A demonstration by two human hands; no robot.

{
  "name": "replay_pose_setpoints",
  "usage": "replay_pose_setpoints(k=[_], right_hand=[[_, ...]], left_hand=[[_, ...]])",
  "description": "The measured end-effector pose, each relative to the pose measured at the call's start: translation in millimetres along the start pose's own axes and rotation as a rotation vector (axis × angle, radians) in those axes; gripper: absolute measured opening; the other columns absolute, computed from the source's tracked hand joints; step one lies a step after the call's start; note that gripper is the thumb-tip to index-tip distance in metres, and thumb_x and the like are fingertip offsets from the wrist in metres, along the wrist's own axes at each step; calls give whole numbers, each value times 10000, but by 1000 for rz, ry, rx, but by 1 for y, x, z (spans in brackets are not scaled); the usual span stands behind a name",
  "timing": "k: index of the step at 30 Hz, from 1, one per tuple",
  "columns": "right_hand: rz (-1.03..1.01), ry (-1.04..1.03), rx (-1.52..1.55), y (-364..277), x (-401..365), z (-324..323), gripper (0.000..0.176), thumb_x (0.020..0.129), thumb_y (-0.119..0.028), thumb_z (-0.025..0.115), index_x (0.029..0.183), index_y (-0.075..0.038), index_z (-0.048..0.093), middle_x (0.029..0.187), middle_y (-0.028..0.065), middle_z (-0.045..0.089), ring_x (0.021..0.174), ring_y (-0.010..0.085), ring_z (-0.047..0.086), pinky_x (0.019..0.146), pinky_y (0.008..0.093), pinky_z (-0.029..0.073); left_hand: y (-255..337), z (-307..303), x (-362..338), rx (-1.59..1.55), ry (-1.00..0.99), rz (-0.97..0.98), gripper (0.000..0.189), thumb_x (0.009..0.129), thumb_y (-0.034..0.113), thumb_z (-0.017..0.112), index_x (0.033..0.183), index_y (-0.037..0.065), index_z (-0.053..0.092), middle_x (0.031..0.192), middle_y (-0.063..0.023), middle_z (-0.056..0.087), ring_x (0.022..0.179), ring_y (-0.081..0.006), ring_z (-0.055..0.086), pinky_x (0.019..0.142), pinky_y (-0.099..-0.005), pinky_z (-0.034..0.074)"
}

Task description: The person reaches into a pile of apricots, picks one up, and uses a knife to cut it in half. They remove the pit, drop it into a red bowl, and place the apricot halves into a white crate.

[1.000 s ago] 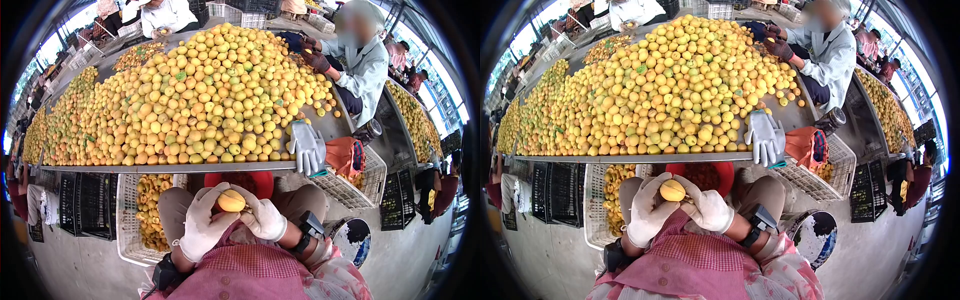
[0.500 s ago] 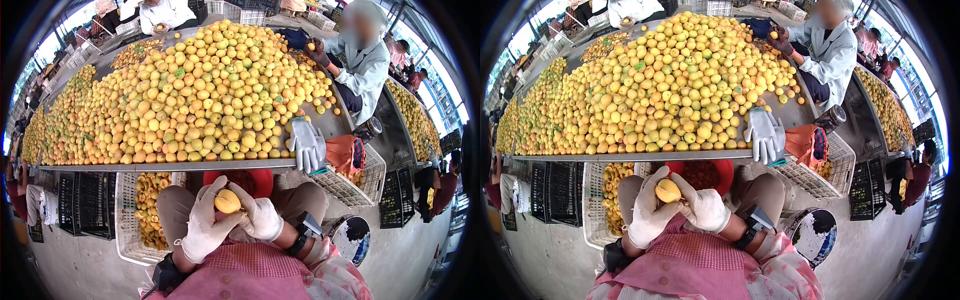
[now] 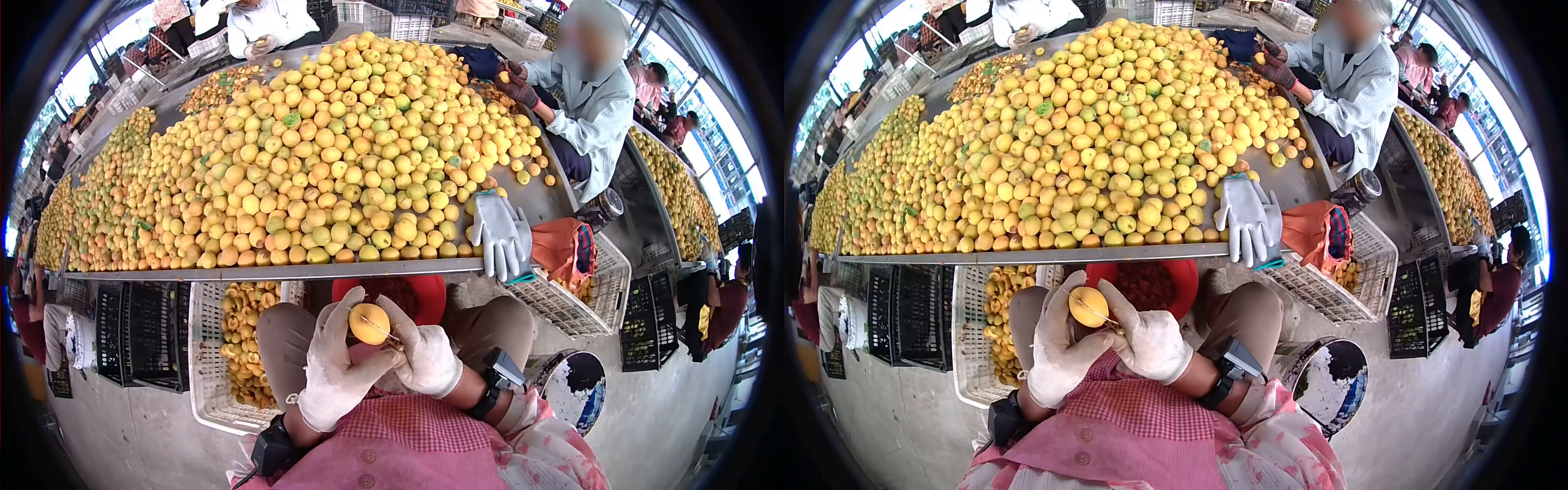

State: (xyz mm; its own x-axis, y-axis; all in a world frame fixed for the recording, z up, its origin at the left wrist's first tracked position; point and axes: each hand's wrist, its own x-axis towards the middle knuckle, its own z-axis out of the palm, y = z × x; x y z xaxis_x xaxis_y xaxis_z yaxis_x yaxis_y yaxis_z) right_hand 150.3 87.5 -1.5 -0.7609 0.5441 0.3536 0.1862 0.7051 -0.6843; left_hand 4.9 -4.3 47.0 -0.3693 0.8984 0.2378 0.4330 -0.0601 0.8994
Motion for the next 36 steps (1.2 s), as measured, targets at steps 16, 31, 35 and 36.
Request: replay_pose_setpoints(k=[16,31,35,36], right_hand=[[110,-47,96,-7,2,-1,750,910,-263,604,1509,-31,218,836,201,663,664,368,663,582,423,541],[81,-217,688,7,12,2,682,782,-4,656,1397,-102,375,1291,140,524,1140,306,593,963,369,478],[237,-358,898,3,12,-2,639,798,-8,668,1374,-92,404,1297,111,522,1160,250,567,990,346,452],[244,-364,900,3,11,0,639,798,-8,668,1374,-92,404,1297,111,522,1160,250,567,990,346,452]], left_hand=[[-16,11,3,-249,68,-243,436,764,118,733,1153,-19,591,1010,-166,630,919,-296,632,824,-366,508],[-30,13,-6,10,-53,-80,281,755,132,735,943,-8,579,880,-181,625,800,-349,628,687,-417,504],[-32,9,-12,71,-53,-22,287,759,128,729,963,-8,580,900,-192,626,809,-363,626,703,-422,509],[-37,8,-15,46,-63,3,301,763,126,724,988,-9,578,917,-198,628,817,-370,626,713,-424,510]])
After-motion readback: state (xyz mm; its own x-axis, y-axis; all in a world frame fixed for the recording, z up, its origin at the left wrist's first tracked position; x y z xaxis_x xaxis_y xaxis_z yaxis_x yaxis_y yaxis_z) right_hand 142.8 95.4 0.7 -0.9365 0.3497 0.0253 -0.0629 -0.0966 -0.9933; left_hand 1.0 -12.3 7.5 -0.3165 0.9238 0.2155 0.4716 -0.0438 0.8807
